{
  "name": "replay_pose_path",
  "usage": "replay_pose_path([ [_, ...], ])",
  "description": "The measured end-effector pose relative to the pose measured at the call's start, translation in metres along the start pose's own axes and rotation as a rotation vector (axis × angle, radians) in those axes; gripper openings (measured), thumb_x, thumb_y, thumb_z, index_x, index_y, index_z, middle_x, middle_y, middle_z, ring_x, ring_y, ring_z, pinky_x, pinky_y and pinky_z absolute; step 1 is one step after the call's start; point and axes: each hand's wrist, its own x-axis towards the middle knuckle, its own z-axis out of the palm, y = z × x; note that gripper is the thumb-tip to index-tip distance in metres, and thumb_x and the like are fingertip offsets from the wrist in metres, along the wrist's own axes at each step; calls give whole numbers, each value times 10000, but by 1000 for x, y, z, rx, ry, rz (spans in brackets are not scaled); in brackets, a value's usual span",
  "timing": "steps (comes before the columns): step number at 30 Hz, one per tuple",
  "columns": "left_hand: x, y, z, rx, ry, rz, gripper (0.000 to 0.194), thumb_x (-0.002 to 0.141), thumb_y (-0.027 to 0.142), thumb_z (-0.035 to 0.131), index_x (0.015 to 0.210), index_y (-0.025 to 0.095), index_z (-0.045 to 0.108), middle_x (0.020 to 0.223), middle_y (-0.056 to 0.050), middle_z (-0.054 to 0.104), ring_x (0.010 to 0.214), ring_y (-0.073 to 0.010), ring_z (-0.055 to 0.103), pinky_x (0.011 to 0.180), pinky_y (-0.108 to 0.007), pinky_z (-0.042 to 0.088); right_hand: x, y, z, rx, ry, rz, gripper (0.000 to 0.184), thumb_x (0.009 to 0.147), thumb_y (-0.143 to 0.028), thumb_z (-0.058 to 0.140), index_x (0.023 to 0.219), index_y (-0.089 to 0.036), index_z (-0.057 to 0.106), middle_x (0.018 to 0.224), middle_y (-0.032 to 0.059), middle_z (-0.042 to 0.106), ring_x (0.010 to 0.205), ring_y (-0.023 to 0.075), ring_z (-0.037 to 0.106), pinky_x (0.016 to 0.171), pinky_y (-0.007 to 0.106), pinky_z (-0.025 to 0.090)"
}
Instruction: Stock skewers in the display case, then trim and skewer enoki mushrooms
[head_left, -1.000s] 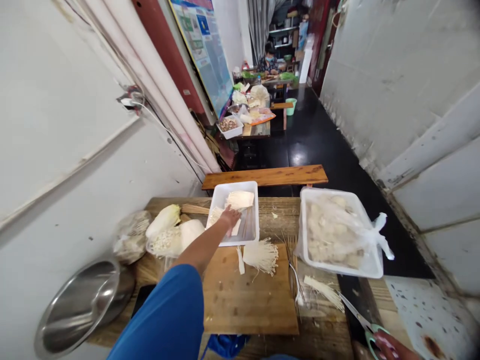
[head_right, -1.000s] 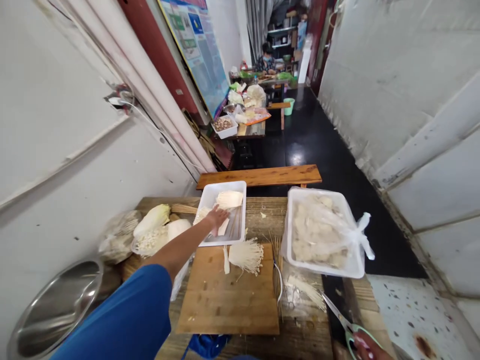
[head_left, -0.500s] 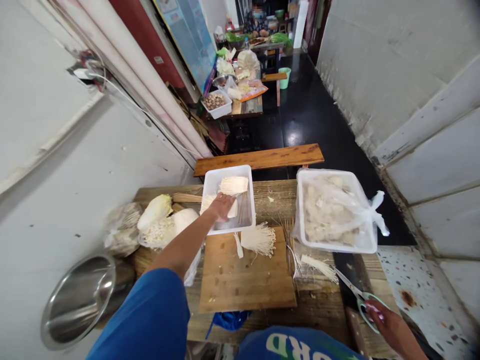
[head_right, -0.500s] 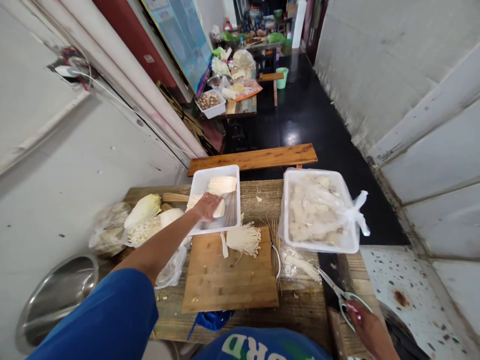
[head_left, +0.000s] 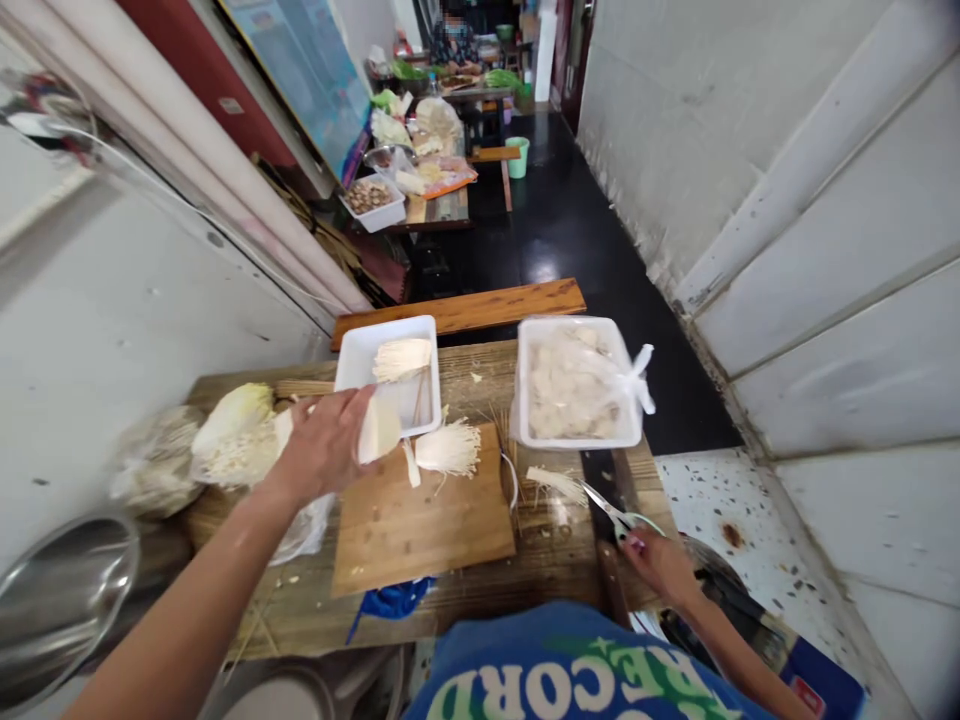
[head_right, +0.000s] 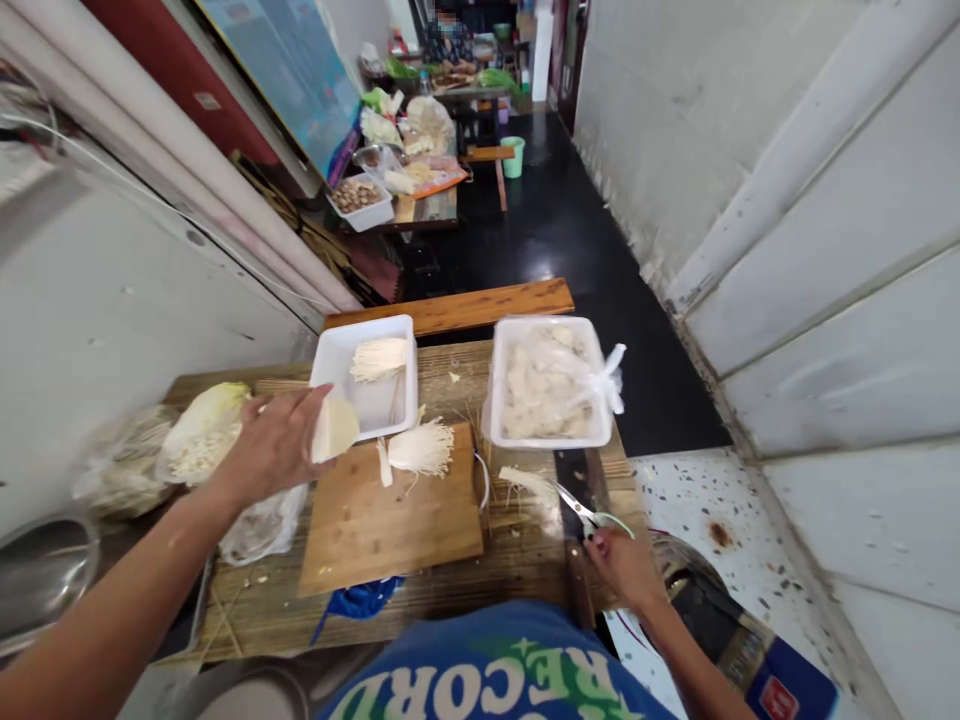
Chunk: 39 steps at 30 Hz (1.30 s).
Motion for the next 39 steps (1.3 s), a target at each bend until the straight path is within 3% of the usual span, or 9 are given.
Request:
replay_pose_path([
  [5, -66, 62, 32, -31, -100, -41, 944, 648, 399, 604, 1448, 153, 169, 1330, -213, 522, 1226, -334, 476, 1048, -487, 249, -10, -1, 4, -162, -101, 12, 312, 922, -420, 456, 889, -176, 647, 802, 74, 713, 731, 204, 669, 622, 269, 409],
  [10, -88, 96, 80, -95, -208, -32, 861, 661, 363, 590, 1424, 97, 293, 1321, -237, 536, 1221, -359, 496, 1024, -496, 290, -9, 6, 1, -288, 100, -25, 258, 889, -292, 502, 1070, -137, 603, 1038, 125, 656, 954, 240, 618, 779, 295, 424],
  [15, -81, 101, 127, -182, -362, -38, 865, 661, 368, 585, 1444, 99, 332, 1398, -231, 489, 1293, -366, 436, 1045, -514, 289, -9, 8, 4, -322, 101, -18, 235, 840, -191, 514, 1030, -101, 619, 1018, 158, 651, 992, 291, 594, 838, 355, 416],
  [18, -75, 101, 145, -219, -361, -16, 885, 664, 384, 585, 1458, 96, 322, 1423, -218, 467, 1305, -366, 421, 1080, -532, 245, -9, 3, 5, -293, 81, 15, 221, 819, -206, 548, 981, -85, 638, 974, 162, 671, 956, 277, 610, 852, 338, 416],
  [23, -73, 100, 150, -257, -302, -7, 890, 665, 350, 602, 1464, 85, 311, 1392, -234, 483, 1277, -361, 443, 1099, -562, 189, 6, -21, 2, -317, 120, -27, 283, 860, -276, 516, 1036, -95, 644, 1004, 143, 670, 966, 255, 598, 881, 321, 409],
  [31, -92, 95, 165, -293, -110, 60, 997, 643, 307, 624, 1497, 68, 169, 1515, -217, 334, 1388, -343, 312, 1134, -578, 113, 90, -54, -9, -367, 227, -223, 292, 866, -197, 486, 1105, -140, 644, 1078, 115, 662, 1020, 253, 561, 913, 352, 403],
  [35, -97, 96, 167, -325, -94, 70, 939, 670, 275, 625, 1489, 103, 200, 1481, -189, 407, 1360, -310, 372, 1123, -493, 220, 56, -49, 6, -329, 283, -125, 312, 948, -291, 384, 975, -124, 645, 998, 134, 672, 960, 245, 598, 858, 331, 432],
  [38, -102, 99, 165, -323, -74, 113, 926, 698, 258, 622, 1501, 127, 180, 1470, -167, 432, 1342, -290, 406, 1135, -465, 208, 0, -36, 41, -302, 234, -36, 389, 924, -466, 428, 751, -156, 587, 679, 91, 637, 618, 217, 614, 602, 309, 438],
  [39, -104, 100, 165, -314, -69, 128, 929, 709, 263, 621, 1507, 134, 166, 1477, -164, 425, 1350, -289, 397, 1145, -469, 182, -14, -31, 53, -281, 205, -10, 356, 901, -478, 464, 781, -161, 575, 688, 89, 640, 625, 226, 629, 587, 306, 435],
])
